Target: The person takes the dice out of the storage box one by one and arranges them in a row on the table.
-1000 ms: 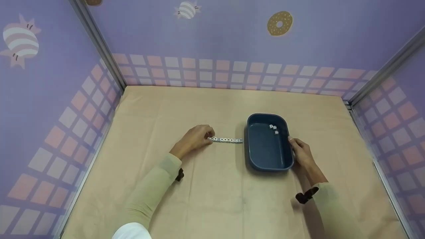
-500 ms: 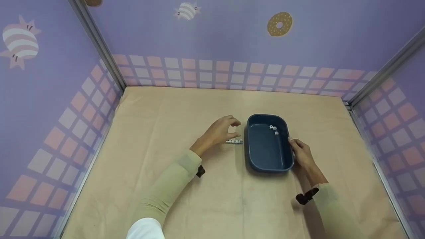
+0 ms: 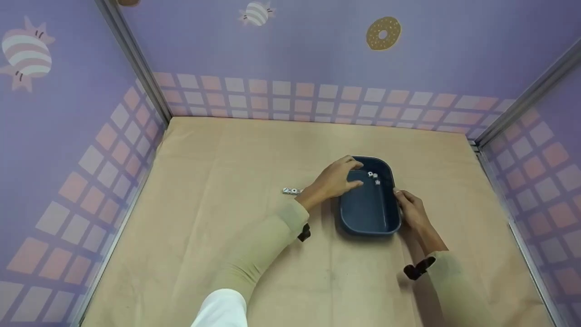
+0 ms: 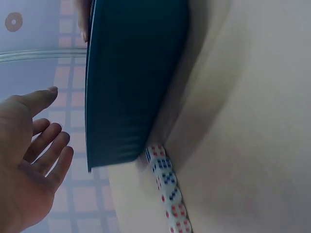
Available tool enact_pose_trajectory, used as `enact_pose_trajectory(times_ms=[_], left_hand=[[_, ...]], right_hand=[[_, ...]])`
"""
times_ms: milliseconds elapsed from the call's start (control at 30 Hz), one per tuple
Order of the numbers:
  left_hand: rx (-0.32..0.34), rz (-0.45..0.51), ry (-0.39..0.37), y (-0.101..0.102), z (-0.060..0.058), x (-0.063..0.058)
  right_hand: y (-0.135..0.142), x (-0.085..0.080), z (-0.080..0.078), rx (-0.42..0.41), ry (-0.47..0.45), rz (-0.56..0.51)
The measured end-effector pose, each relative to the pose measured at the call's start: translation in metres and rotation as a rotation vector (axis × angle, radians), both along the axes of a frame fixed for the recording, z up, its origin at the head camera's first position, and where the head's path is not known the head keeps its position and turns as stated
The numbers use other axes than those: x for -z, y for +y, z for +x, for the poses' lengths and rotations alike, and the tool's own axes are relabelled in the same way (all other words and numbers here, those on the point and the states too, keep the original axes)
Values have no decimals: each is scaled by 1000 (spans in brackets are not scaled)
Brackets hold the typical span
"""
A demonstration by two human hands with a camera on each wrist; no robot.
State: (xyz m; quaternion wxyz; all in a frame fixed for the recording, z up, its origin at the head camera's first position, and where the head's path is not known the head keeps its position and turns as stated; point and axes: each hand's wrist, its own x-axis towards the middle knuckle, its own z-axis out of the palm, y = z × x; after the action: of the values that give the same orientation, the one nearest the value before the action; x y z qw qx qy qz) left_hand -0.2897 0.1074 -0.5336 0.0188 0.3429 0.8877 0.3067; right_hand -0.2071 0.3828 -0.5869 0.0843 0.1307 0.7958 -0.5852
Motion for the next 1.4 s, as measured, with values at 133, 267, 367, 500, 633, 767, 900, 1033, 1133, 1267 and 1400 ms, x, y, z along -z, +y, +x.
enact_pose_trajectory(times_ms=[133,267,367,500,633,767,900,1033,1133,1267,1400], left_hand=[[-13,0,-27,22,0,1],[-35,32,-70,42,2,4],[-57,60,-101,56,2,8],[-88,57,-162,72,3,17],[-99,9,-229,83,4,26],[-109,-24,-270,85,6,36],[-116,-40,-287,83,8,44],[-94,-55,-270,84,6,48],[-72,-61,-245,87,3,50],[-61,-61,-225,89,1,52],[-39,-82,-198,91,2,54]], right_hand=[[4,14,-2,22,-1,26],[3,16,-1,26,14,46],[3,14,-3,15,17,63],[4,10,-6,13,9,67],[4,11,-6,20,8,54],[2,14,-3,17,20,49],[0,16,0,4,27,31],[-5,0,6,-9,35,22],[-4,1,5,-3,56,43],[0,8,1,18,68,48],[-8,-14,8,5,44,34]])
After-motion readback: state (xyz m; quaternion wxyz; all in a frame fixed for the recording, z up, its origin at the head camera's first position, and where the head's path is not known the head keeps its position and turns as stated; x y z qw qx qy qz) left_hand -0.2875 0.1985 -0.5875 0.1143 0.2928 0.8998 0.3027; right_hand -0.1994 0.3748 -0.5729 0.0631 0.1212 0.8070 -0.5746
